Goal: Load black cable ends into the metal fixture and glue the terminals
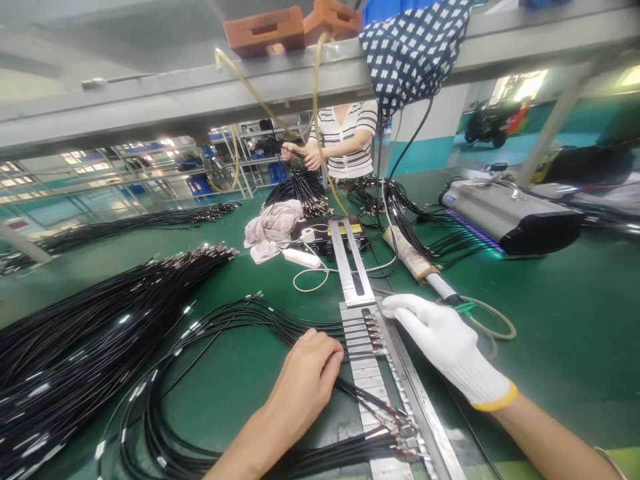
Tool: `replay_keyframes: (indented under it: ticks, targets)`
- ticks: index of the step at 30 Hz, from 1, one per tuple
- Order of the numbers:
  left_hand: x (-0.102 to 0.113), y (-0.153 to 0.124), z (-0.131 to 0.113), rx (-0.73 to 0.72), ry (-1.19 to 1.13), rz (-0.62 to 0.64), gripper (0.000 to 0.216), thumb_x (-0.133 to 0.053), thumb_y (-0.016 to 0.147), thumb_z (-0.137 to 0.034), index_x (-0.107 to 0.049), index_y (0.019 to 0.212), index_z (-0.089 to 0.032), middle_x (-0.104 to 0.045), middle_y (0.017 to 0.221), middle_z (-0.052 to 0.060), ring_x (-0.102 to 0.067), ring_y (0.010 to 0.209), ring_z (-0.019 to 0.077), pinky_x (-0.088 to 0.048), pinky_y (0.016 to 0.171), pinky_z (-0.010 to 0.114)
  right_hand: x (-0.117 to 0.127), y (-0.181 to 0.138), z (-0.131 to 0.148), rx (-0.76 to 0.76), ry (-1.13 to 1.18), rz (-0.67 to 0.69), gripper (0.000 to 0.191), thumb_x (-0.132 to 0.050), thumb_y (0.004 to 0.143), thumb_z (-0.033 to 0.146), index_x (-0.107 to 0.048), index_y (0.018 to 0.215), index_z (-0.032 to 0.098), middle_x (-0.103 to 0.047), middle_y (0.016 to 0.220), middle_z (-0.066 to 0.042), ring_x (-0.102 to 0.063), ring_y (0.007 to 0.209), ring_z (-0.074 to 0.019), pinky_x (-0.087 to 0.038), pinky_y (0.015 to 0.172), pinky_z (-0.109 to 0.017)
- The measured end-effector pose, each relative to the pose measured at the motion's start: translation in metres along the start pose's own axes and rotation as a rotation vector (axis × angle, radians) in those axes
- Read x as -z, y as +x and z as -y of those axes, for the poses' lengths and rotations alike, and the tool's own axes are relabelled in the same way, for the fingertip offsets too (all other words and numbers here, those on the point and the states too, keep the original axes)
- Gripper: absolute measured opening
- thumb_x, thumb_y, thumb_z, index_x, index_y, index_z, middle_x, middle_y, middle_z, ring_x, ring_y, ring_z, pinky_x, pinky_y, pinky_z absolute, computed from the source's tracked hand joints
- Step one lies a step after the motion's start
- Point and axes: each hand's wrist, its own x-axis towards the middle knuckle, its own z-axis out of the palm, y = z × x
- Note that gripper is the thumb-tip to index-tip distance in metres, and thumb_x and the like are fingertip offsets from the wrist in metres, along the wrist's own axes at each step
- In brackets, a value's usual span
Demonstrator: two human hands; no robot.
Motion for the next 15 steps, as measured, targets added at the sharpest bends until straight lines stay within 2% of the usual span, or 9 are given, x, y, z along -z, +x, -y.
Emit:
replay_keyframes:
  ticks: [3,7,10,15]
  targets:
    - [-0.0053,0.0021,0.0009,-0.021,0.074,0.011,0.026,-0.04,0.101,-0.018,-0.063,0.091,-0.018,-0.064,0.087,0.005,-0.054,0.085,0.0219,-0.045,0.085,0.039,0.0005,0.0002,0.0004,-0.023,-0.01,0.003,0.029,-0.047,0.091,0.036,-0.074,0.095,0.029,-0.077,0.104,0.002,-0.07,0.103,-0.0229,-0.054,0.097,-0.039]
    - [-0.0073,0.0049,0.0002,-0.026,0.103,0.004,0.026,-0.039,0.101,-0.015,-0.062,0.091,-0.016,-0.063,0.087,0.006,-0.054,0.085,0.0228,-0.046,0.085,0.04,0.0001,0.0002,0.0003,0.019,-0.012,-0.01,0.029,-0.047,0.092,0.034,-0.075,0.096,0.027,-0.077,0.103,0.001,-0.071,0.101,-0.023,-0.055,0.095,-0.039]
    - [-0.0058,0.0058,-0.0011,-0.016,0.063,-0.017,0.025,-0.04,0.101,-0.016,-0.063,0.093,-0.016,-0.064,0.088,0.006,-0.054,0.086,0.0229,-0.047,0.084,0.04,0.0002,0.0,0.0001,0.046,-0.015,-0.019,0.028,-0.048,0.092,0.033,-0.075,0.095,0.026,-0.078,0.103,0.0,-0.072,0.101,-0.023,-0.056,0.093,-0.037]
    - [-0.0064,0.0055,0.0008,0.013,-0.046,-0.006,0.024,-0.046,0.1,-0.015,-0.066,0.087,-0.018,-0.065,0.086,0.004,-0.057,0.083,0.0209,-0.047,0.08,0.036,0.0009,-0.0004,-0.0013,0.046,-0.029,-0.026,0.03,-0.046,0.093,0.033,-0.074,0.098,0.026,-0.077,0.104,0.0,-0.071,0.102,-0.0231,-0.056,0.095,-0.039]
